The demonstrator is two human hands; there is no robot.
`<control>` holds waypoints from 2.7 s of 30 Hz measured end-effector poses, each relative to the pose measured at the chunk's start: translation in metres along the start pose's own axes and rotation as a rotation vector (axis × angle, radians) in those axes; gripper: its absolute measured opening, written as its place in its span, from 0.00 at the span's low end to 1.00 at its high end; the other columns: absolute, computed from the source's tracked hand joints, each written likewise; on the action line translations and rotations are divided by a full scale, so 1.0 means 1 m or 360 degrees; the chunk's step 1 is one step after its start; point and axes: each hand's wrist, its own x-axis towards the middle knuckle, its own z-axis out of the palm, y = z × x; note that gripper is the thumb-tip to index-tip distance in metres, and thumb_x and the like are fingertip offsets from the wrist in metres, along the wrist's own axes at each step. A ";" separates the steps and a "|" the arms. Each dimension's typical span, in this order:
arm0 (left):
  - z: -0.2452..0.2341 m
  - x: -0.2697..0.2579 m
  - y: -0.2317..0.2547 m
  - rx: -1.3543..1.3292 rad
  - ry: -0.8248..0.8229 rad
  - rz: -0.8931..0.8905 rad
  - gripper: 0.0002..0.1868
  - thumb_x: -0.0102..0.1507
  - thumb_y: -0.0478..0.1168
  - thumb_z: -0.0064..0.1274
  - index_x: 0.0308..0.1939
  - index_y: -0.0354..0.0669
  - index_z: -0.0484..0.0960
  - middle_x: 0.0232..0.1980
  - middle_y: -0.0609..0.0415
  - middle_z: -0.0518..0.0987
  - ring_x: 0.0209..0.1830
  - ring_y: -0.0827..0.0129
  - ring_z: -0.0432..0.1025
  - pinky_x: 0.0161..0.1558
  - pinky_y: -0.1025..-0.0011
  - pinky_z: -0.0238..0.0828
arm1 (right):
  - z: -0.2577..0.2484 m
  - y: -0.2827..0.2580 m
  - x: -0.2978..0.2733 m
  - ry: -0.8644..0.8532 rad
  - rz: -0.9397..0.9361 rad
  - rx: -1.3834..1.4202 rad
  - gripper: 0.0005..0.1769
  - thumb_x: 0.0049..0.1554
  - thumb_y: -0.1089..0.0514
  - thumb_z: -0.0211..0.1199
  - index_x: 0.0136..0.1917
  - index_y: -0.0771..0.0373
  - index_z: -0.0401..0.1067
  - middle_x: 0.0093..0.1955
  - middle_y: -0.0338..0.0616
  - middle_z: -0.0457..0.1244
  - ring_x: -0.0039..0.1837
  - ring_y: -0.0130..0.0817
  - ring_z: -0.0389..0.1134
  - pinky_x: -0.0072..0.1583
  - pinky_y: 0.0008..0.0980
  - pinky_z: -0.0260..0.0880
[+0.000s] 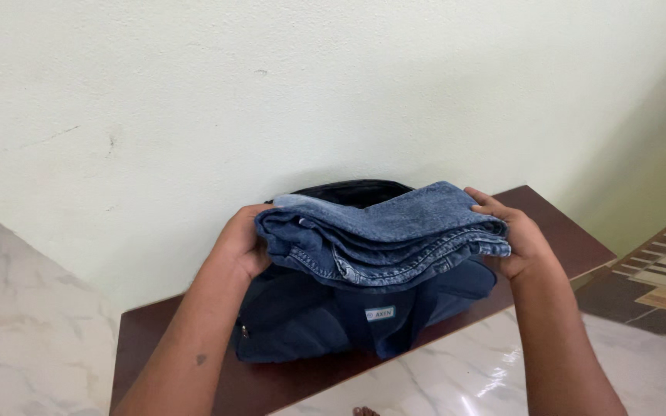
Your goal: The person picks up folded pants from a chair and places them inside a duffel bag by hand.
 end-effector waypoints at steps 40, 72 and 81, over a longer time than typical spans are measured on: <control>-0.070 0.092 -0.056 -0.0305 0.0354 -0.0105 0.14 0.67 0.44 0.44 0.37 0.38 0.80 0.42 0.45 0.83 0.42 0.55 0.78 0.53 0.56 0.77 | 0.025 0.025 0.113 -0.0143 0.0470 -0.0397 0.29 0.55 0.48 0.63 0.62 0.72 0.69 0.50 0.54 0.69 0.48 0.43 0.74 0.48 0.50 0.79; -0.008 0.022 -0.045 0.1649 0.0318 -0.0716 0.61 0.54 0.84 0.28 0.77 0.44 0.60 0.80 0.43 0.61 0.82 0.53 0.54 0.77 0.57 0.50 | -0.013 0.073 0.143 -0.0530 0.0458 -0.1775 0.49 0.58 0.38 0.56 0.84 0.57 0.42 0.80 0.62 0.51 0.79 0.53 0.55 0.76 0.42 0.55; 0.072 -0.009 -0.012 0.2730 0.0231 -0.1058 0.45 0.56 0.72 0.50 0.47 0.27 0.85 0.49 0.31 0.86 0.52 0.48 0.83 0.54 0.58 0.78 | -0.010 0.064 0.158 -0.0535 0.0535 -0.2037 0.55 0.55 0.28 0.54 0.83 0.61 0.45 0.81 0.64 0.49 0.82 0.59 0.50 0.79 0.54 0.49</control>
